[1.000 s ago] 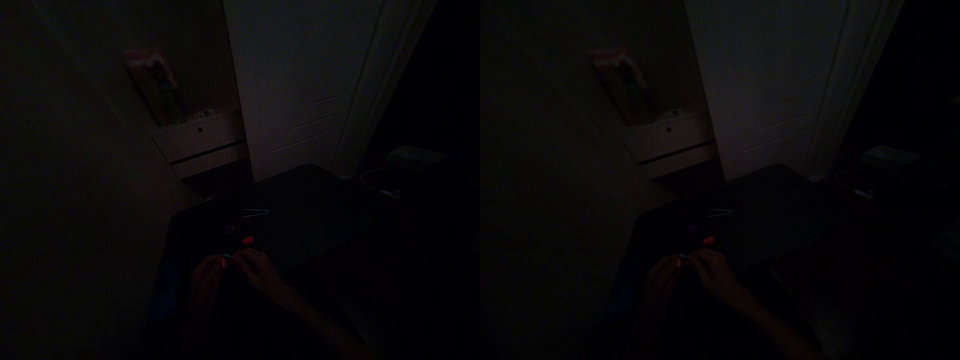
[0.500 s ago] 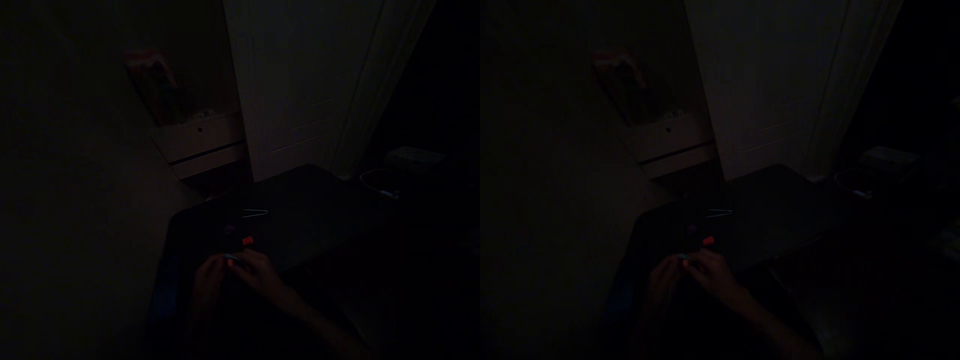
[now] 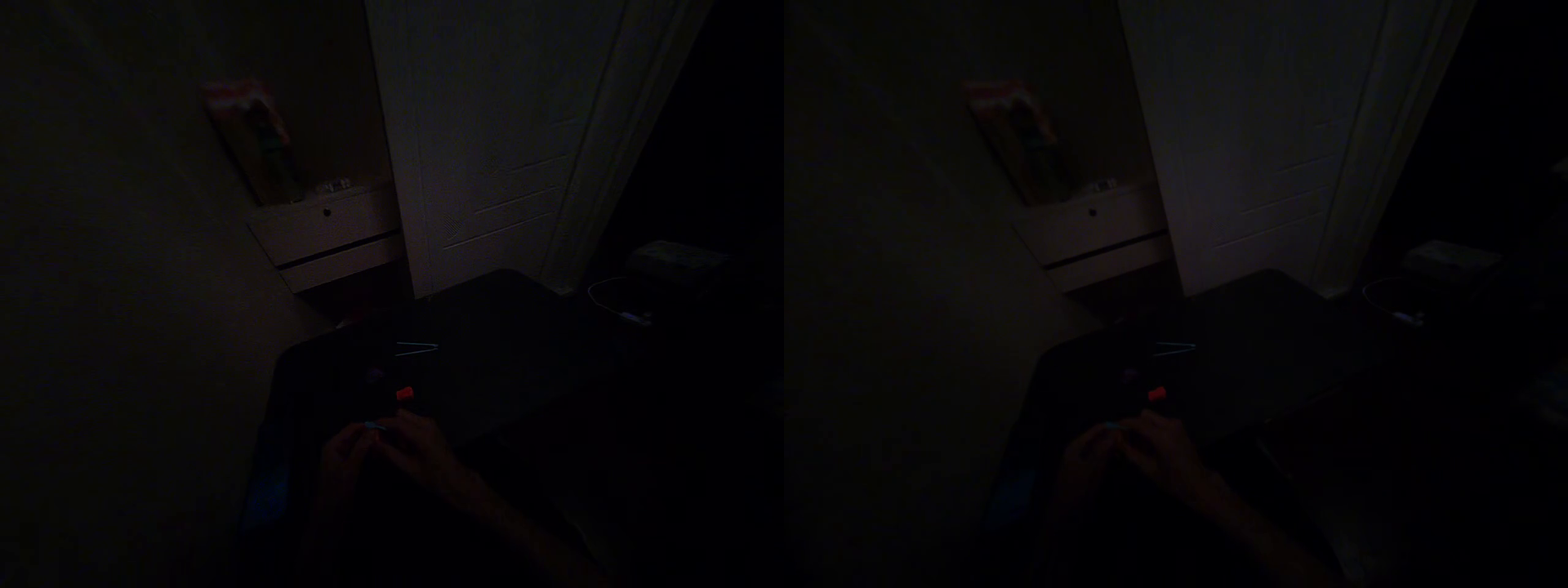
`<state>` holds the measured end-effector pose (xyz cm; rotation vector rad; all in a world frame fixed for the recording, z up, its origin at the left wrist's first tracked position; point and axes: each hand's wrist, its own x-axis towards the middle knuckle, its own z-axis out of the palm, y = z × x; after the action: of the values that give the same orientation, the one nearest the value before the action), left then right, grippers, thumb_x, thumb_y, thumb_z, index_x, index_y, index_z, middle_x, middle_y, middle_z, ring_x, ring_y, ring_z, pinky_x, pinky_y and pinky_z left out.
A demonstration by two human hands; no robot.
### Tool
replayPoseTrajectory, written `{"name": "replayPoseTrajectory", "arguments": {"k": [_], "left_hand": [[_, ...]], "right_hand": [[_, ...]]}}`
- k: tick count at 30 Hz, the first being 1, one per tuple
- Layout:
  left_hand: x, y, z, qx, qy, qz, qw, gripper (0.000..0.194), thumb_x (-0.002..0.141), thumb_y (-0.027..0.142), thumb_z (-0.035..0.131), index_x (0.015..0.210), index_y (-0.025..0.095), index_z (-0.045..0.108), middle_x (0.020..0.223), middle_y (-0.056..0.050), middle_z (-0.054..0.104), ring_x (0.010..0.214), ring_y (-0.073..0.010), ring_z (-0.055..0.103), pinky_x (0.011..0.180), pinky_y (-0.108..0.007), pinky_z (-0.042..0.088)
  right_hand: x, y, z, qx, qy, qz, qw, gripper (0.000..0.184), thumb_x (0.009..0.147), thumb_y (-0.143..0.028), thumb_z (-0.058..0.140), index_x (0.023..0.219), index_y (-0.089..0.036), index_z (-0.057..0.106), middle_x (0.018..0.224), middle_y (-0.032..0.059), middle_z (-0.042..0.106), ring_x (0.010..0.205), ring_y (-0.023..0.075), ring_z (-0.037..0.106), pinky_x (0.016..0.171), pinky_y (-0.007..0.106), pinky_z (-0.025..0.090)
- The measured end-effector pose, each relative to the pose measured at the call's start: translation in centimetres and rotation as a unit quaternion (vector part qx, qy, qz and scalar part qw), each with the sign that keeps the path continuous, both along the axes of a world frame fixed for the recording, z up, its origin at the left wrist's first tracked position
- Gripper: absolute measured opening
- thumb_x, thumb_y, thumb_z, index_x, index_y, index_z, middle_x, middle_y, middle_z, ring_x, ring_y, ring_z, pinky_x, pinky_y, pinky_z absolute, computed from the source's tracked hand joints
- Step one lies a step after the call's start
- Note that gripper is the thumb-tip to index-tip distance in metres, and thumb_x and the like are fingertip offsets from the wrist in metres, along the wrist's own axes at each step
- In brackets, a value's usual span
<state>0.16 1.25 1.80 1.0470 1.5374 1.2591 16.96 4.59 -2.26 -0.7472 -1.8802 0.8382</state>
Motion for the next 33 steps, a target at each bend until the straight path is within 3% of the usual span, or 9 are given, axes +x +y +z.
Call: {"name": "replayPoseTrajectory", "arguments": {"k": [9, 16, 27, 33], "left_hand": [[-0.3, 0.0, -0.2, 0.009, 0.020, -0.036, 0.999, 0.026, 0.071, 0.043, 0.083, 0.075, 0.018, 0.082, 0.076, -0.007, 0.079, 0.074, -0.0250, 0.071, 0.071, -0.031, 0.056], [-0.5, -0.1, -1.2, 0.015, 0.030, -0.043, 0.999, 0.027, 0.078, 0.044, 0.080, 0.084, 0.017, 0.084, 0.085, -0.009, 0.082, 0.084, -0.0276, 0.075, 0.078, -0.033, 0.057], [-0.5, 0.2, -0.4, 0.007, 0.029, -0.059, 0.998, 0.029, 0.071, 0.044, 0.081, 0.082, 0.018, 0.081, 0.082, -0.007, 0.082, 0.079, -0.0258, 0.075, 0.076, -0.033, 0.058], [-0.4, 0.0, -0.6, 0.026, 0.054, -0.052, 0.997, 0.032, 0.076, 0.048, 0.078, 0.085, 0.017, 0.082, 0.086, -0.008, 0.082, 0.084, -0.0272, 0.075, 0.079, -0.034, 0.058]], "right_hand": [[0.0, -0.3, -0.1, 0.052, -0.027, -0.020, 0.998, 0.031, 0.108, -0.040, 0.054, 0.125, -0.023, 0.073, 0.095, 0.0060, 0.073, 0.081, 0.0171, 0.068, 0.074, 0.026, 0.052], [-0.1, -0.1, -0.5, 0.033, 0.002, -0.033, 0.999, 0.027, 0.106, -0.039, 0.059, 0.117, -0.021, 0.076, 0.088, 0.0046, 0.071, 0.073, 0.0157, 0.065, 0.068, 0.025, 0.050], [-0.2, 0.1, -0.6, 0.038, 0.008, -0.014, 0.999, 0.022, 0.104, -0.030, 0.061, 0.117, -0.021, 0.076, 0.090, 0.0045, 0.071, 0.075, 0.0163, 0.065, 0.070, 0.026, 0.050], [-0.1, 0.2, 0.2, 0.014, 0.024, -0.009, 1.000, 0.032, 0.100, -0.030, 0.066, 0.131, -0.023, 0.072, 0.095, 0.0042, 0.071, 0.077, 0.0164, 0.064, 0.071, 0.027, 0.051]]}}
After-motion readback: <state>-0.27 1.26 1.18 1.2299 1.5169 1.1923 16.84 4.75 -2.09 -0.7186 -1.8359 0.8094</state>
